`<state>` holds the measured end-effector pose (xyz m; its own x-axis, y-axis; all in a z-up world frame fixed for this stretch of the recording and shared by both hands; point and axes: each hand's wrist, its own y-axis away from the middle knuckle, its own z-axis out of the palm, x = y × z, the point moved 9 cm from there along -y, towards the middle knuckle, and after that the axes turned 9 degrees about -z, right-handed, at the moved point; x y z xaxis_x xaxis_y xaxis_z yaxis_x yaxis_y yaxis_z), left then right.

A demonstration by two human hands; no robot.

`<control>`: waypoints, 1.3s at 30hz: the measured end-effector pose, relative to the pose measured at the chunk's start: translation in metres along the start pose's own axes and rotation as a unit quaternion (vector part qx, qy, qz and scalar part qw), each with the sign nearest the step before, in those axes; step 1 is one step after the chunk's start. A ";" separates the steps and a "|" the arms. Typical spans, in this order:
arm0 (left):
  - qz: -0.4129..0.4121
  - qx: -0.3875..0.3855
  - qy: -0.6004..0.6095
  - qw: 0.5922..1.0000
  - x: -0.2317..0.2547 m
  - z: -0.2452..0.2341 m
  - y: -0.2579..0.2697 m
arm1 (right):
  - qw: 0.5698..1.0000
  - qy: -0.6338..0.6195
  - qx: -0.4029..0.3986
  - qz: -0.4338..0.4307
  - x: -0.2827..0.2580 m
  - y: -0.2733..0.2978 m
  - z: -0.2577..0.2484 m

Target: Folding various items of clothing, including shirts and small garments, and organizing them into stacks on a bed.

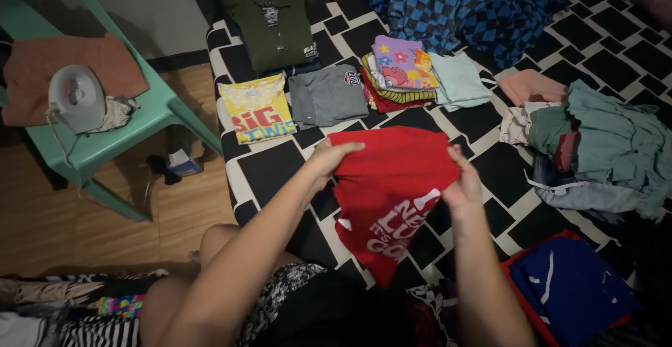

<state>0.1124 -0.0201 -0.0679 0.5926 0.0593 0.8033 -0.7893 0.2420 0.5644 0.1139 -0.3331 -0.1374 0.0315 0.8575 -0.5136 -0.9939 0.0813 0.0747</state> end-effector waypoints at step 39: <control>0.160 0.202 -0.374 0.891 -0.204 -0.014 -0.108 | 0.465 0.833 -0.278 -0.106 0.068 0.139 -0.012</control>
<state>0.0786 -0.0452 -0.2952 0.1731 -0.6351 0.7528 -0.9816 -0.0483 0.1850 -0.0236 -0.2699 -0.1724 0.4704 -0.7631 -0.4433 -0.8752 -0.4679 -0.1232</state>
